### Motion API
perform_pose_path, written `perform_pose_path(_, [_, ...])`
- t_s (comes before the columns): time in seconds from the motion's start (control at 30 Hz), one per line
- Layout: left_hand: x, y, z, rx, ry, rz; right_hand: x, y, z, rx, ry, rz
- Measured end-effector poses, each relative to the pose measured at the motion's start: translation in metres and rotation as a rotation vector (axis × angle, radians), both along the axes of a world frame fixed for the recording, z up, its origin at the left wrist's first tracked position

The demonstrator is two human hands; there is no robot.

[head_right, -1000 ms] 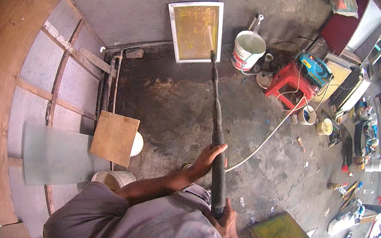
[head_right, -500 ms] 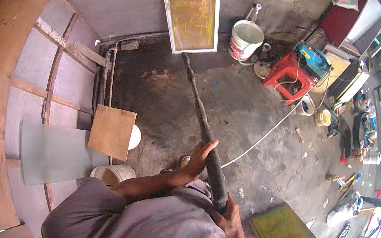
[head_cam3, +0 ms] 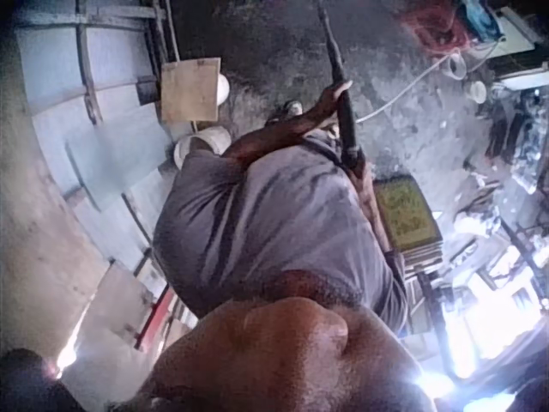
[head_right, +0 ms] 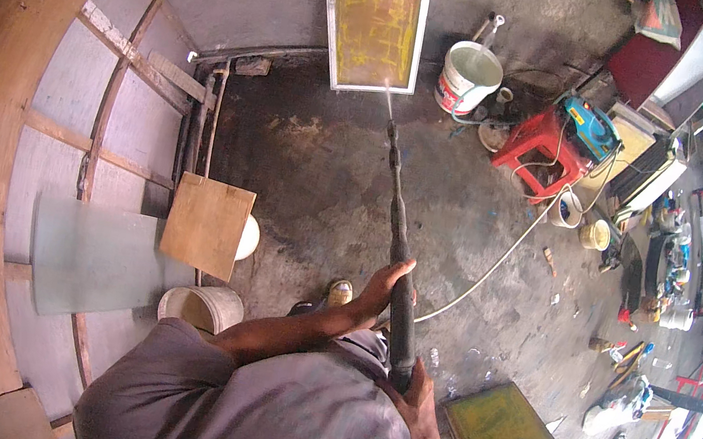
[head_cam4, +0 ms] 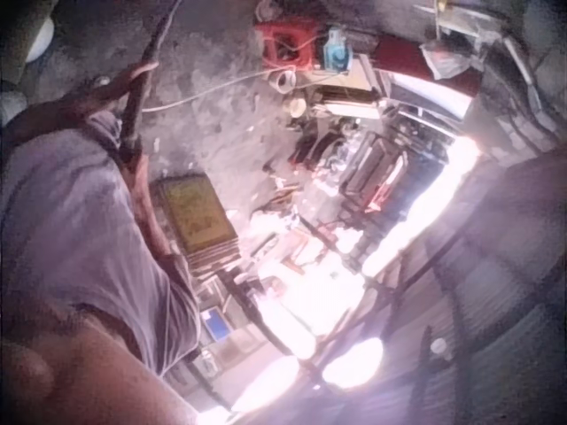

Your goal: The person uses a pressure washer to clean several framed mesh screens in a workshop. They spray each screen, flip it to clean both sides, and place it aside after washing.

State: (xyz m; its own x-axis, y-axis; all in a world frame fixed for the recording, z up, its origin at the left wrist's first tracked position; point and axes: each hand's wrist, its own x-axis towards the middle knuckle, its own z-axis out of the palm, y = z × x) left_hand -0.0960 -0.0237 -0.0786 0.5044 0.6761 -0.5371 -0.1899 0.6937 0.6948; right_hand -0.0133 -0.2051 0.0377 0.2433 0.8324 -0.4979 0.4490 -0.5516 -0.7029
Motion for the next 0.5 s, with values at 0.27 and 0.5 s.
perform_pose_path(0.27, [-0.002, -0.003, -0.012, 0.218, 0.100, -0.050, 0.003, -0.007, -0.010, 0.048, 0.212, -0.158])
perform_pose_path(0.5, [-0.009, -0.004, 0.011, 0.352, 0.120, 0.012, 0.000, 0.013, 0.025, -0.056, 0.379, -0.277])
